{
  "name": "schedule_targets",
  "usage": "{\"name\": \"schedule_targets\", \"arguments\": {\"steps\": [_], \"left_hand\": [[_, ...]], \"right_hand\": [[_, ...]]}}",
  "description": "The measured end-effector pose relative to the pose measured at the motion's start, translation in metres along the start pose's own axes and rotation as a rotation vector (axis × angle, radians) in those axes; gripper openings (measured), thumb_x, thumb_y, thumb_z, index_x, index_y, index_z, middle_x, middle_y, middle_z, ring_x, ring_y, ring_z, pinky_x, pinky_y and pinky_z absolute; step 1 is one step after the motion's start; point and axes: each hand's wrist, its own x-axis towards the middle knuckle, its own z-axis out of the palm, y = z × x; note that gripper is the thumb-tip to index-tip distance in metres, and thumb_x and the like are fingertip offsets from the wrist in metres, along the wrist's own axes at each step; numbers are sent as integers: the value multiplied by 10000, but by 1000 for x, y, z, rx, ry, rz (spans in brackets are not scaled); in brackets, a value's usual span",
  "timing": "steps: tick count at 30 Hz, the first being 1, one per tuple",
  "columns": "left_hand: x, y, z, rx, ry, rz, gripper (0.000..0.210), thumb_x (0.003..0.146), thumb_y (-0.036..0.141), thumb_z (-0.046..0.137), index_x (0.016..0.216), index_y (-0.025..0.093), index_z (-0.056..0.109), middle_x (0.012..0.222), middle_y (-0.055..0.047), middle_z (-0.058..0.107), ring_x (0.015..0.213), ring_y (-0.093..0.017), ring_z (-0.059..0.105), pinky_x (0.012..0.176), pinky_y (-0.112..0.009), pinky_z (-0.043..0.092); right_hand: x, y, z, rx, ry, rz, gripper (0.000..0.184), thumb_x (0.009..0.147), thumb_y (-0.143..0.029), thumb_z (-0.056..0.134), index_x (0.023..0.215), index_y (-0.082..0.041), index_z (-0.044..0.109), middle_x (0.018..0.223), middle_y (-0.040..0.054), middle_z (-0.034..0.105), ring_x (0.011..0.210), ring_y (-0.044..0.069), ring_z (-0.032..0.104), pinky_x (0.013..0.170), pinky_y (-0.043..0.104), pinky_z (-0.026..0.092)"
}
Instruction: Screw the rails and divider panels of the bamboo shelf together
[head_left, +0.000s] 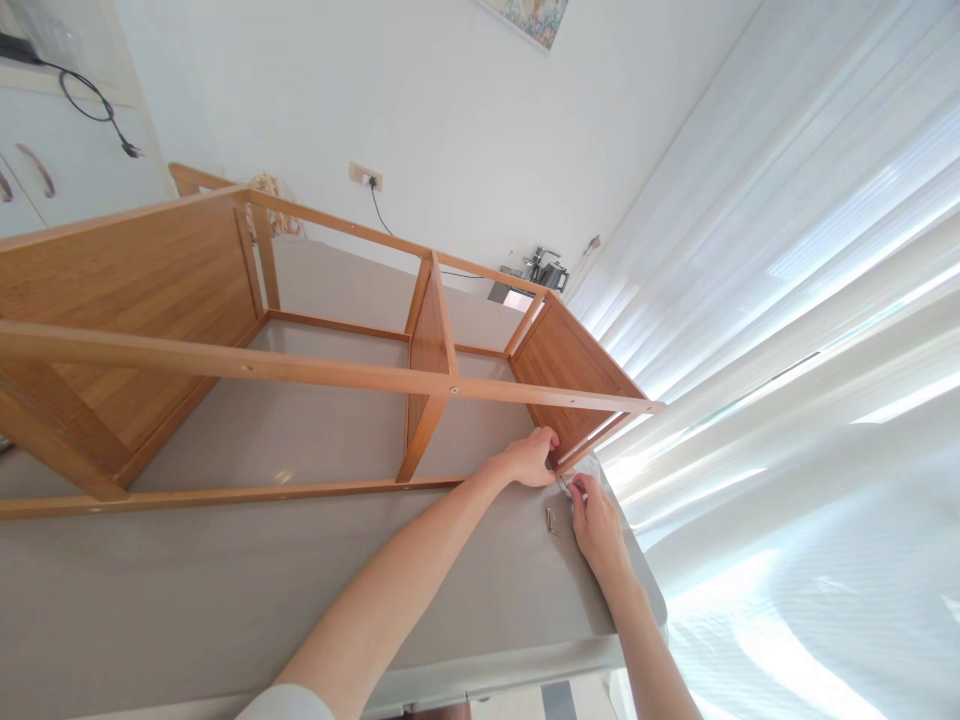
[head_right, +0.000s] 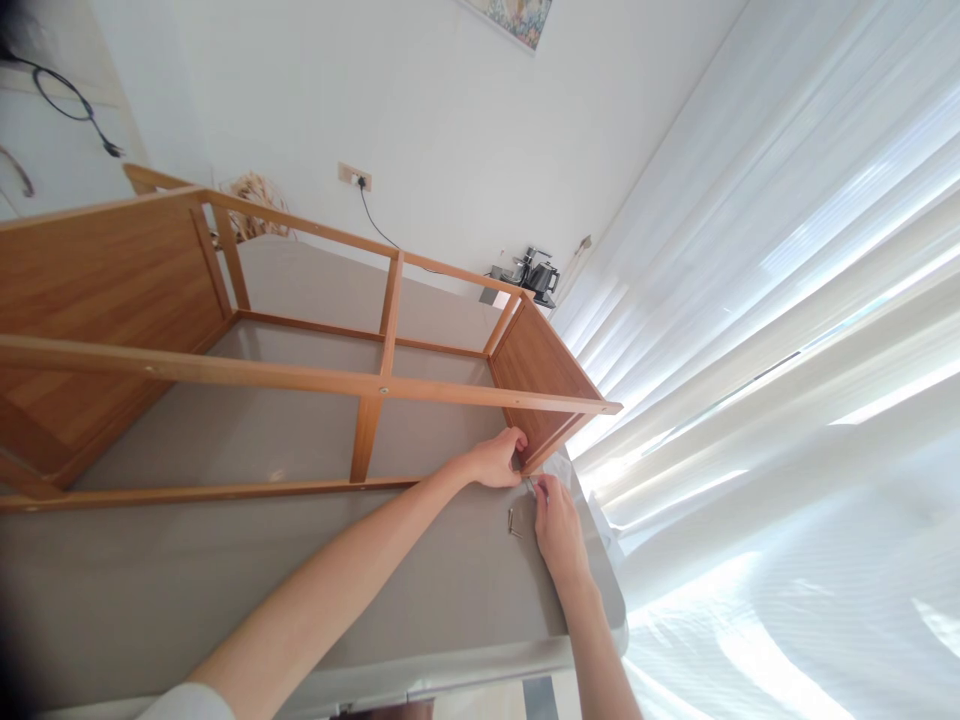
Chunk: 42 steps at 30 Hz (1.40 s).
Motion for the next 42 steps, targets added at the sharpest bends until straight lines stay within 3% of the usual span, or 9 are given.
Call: {"name": "schedule_targets", "arguments": {"steps": [25,34,38,42], "left_hand": [[0,1,-1,-5,-6,3,570,688,319,752,1151,265,425,1294,-42,551,1005,-222,662,852,-328,534],[2,-1,0,-6,-7,14,584,699,373,764,1159,261,423,1308,-51,539,1071,-230,644,944,-351,513],[1,0,-1,-11,-13,11,581,702,376,761,1161,265,424,1310,-50,536,1070,-231,647,932,-350,516],[-1,1,-2,-15,-15,6,579,706,379,755,1166,270,420,1304,-47,538,1055,-230,651,911,-349,520]], "right_hand": [[-2,-10,-5,-244,-30,-220,264,1020,-250,307,1072,-254,566,934,69,628,930,243,584,750,373,482],[4,-14,-13,-404,-129,-377,304,895,-77,396,1046,-245,600,937,78,640,922,260,594,758,370,481],[4,-13,-16,-401,-139,-380,348,875,-73,404,1091,-251,611,953,79,656,926,259,612,733,352,478],[3,-12,-16,-242,-118,-210,267,946,-227,399,1075,-277,627,971,61,690,922,250,639,731,336,466]]}}
